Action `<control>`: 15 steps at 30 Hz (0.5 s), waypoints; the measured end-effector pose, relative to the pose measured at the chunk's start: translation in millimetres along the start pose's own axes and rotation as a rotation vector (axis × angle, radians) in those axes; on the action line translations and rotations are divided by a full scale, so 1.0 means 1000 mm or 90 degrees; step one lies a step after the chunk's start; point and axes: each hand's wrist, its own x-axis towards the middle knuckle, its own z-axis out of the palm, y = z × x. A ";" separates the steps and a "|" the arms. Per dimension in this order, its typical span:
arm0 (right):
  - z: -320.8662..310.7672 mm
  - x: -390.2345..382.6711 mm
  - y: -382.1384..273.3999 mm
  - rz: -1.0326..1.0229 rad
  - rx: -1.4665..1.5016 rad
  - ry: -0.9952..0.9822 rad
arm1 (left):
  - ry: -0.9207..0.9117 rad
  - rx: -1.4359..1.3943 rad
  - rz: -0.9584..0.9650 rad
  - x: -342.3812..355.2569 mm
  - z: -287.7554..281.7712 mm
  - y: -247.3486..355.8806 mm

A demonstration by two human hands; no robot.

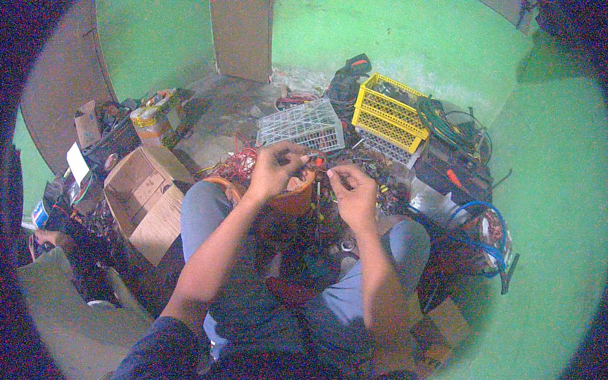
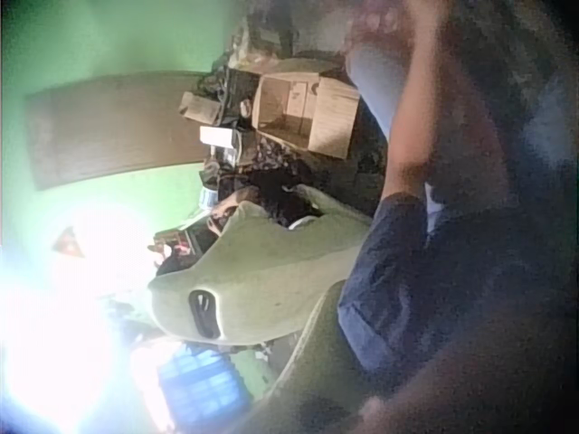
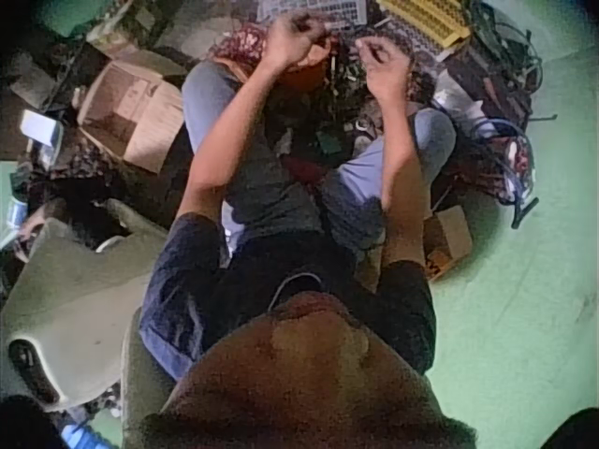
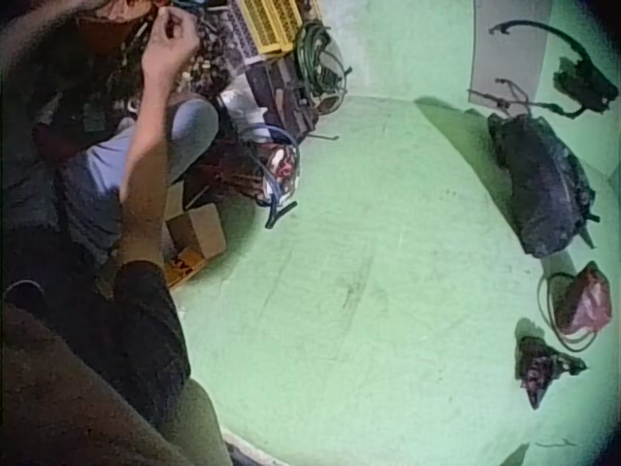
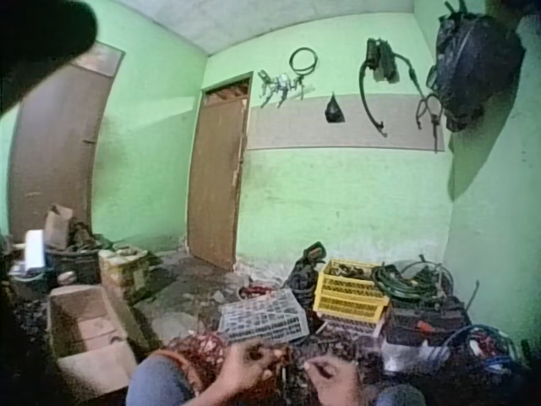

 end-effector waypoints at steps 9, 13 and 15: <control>0.013 -0.007 -0.017 -0.221 -0.271 0.077 | -0.064 -0.013 -0.005 -0.004 0.005 0.003; 0.016 -0.007 -0.007 -0.206 -0.270 0.109 | -0.088 -0.049 0.021 -0.005 0.006 0.000; 0.020 -0.010 -0.006 -0.099 -0.220 0.141 | -0.103 -0.023 -0.030 -0.004 0.006 0.002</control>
